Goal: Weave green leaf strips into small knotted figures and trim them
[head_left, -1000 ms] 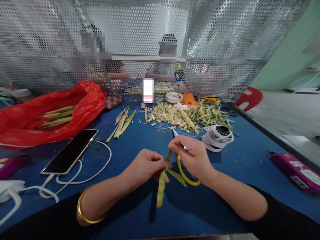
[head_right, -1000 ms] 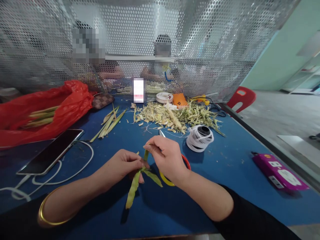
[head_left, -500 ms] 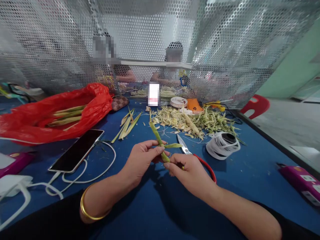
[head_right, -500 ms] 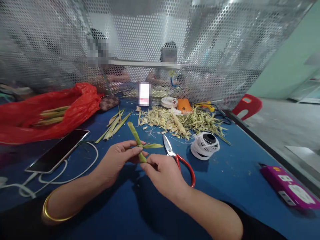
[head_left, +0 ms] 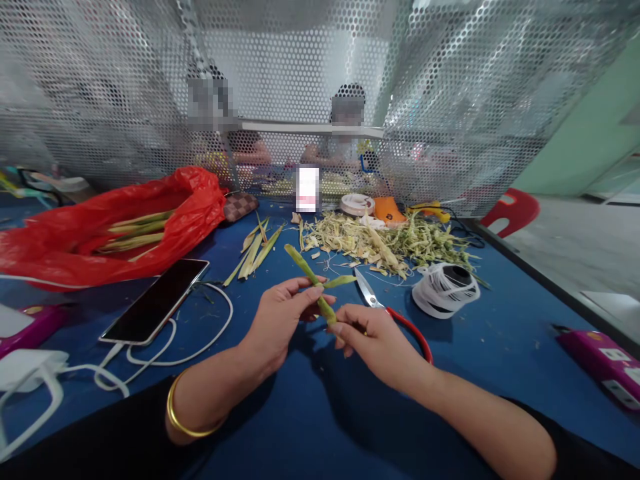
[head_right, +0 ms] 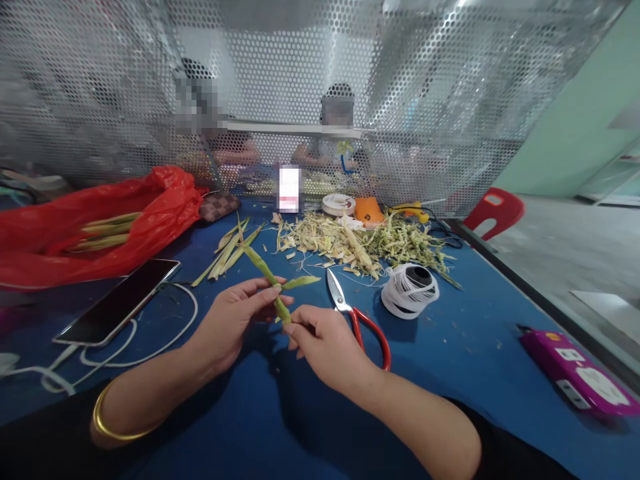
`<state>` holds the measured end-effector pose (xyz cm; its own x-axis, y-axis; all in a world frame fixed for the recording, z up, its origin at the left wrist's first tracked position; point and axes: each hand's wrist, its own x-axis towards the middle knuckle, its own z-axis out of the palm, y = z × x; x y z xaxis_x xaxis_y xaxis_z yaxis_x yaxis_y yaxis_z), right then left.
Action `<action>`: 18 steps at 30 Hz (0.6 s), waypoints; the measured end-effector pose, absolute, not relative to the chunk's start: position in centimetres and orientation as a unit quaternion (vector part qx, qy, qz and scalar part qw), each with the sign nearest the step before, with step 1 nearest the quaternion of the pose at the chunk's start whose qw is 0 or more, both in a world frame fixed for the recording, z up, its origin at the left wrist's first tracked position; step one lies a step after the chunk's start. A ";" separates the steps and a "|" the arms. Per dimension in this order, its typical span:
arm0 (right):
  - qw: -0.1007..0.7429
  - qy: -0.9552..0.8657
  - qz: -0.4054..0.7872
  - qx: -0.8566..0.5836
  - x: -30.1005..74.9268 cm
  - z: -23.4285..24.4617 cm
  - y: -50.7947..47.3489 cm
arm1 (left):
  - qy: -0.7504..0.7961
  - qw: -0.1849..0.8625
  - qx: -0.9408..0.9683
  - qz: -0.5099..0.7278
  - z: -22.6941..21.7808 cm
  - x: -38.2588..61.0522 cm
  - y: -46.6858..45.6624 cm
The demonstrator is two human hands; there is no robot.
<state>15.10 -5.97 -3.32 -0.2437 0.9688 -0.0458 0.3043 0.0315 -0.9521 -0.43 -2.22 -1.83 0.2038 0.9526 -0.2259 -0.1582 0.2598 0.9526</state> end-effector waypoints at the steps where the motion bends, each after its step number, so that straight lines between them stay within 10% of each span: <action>1: 0.359 -0.617 0.485 -0.506 15.1 -3.3 -5.8 | 0.463 0.646 0.428 0.430 -1.7 -0.6 -2.1; 18: 0.407 -0.590 0.502 -0.484 15.3 -3.5 -5.5 | 0.451 0.651 0.437 0.428 -1.6 -0.7 -1.7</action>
